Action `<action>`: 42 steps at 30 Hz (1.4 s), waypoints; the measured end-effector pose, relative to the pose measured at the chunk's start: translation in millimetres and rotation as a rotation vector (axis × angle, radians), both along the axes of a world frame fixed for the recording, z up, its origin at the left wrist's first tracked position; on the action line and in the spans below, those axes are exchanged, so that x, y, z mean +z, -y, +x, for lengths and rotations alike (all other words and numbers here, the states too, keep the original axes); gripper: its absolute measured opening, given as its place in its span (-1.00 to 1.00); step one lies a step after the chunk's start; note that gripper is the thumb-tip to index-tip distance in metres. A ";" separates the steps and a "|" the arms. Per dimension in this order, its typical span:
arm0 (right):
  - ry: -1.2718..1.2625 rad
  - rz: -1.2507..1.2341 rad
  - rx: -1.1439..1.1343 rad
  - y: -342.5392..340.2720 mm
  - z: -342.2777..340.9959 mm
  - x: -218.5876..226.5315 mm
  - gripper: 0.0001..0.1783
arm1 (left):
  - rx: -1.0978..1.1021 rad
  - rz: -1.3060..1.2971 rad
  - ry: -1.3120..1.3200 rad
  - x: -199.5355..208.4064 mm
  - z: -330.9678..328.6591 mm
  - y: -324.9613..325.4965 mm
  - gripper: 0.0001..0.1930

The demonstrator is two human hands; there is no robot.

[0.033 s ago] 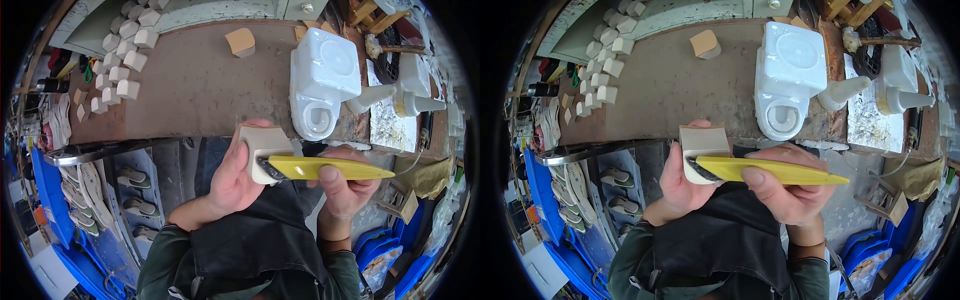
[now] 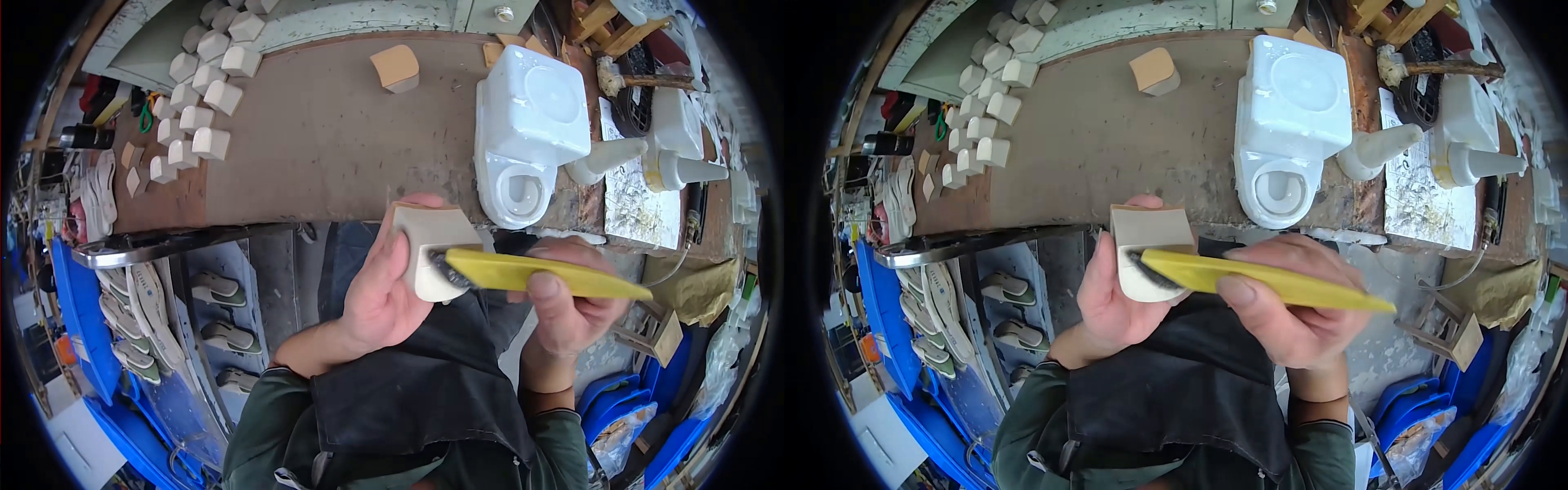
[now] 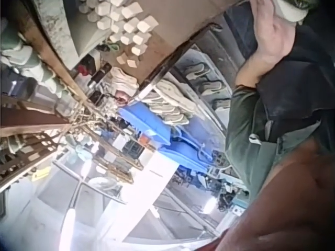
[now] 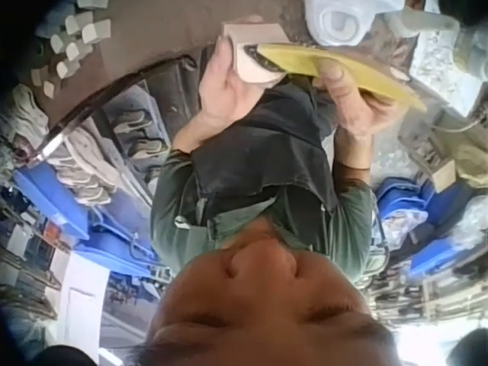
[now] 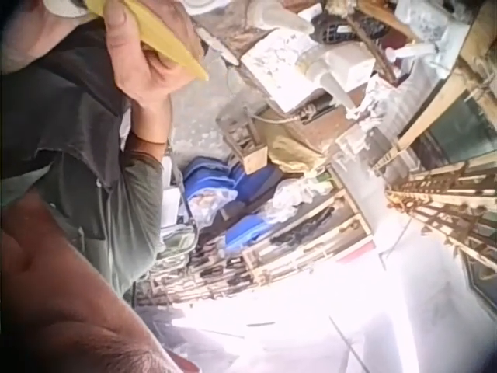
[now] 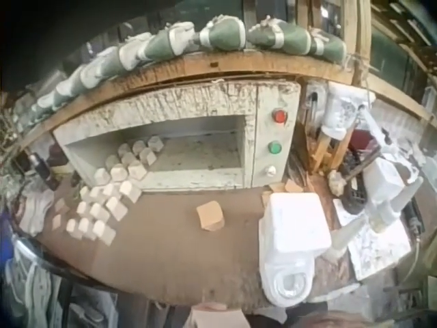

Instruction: Applying adhesive to shoe heel components and arranging soles on drying racks in a shoe factory.

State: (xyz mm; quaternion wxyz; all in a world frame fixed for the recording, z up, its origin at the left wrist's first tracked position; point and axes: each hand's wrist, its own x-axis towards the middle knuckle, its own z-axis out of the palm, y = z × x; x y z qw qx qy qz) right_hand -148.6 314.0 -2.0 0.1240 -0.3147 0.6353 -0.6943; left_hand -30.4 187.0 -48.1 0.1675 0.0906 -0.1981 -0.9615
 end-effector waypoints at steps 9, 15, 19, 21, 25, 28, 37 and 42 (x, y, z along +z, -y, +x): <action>-0.762 -0.302 0.616 4.9 -17.1 44.2 -0.77 | -0.111 -0.107 0.125 33.1 23.3 -3.0 -0.43; -0.582 -0.114 0.111 2.0 -5.6 49.7 -0.90 | -0.112 -0.045 0.032 44.3 32.2 -10.4 -0.42; -0.362 -0.104 0.258 -9.8 21.2 52.8 -0.79 | -0.041 -0.163 -0.018 39.5 36.3 -11.9 -0.44; -0.063 -0.047 -0.145 -11.1 27.9 53.6 -0.80 | -0.016 -0.181 0.002 40.6 38.3 -11.7 -0.44; -0.530 -0.401 0.294 -10.8 12.5 56.2 -0.84 | -0.020 -0.106 -0.062 53.1 43.4 -14.3 -0.45; -0.882 -0.242 0.682 -5.0 -5.8 75.4 -0.76 | 0.030 -0.132 0.132 65.6 43.8 -14.6 -0.45; -0.900 -0.242 0.954 29.2 -20.9 87.9 -0.73 | -0.046 0.051 0.058 58.6 70.3 13.9 -0.60; -0.376 -0.075 0.451 -46.8 -58.9 42.3 -0.64 | 0.827 -0.598 0.361 -23.5 101.0 113.3 -0.84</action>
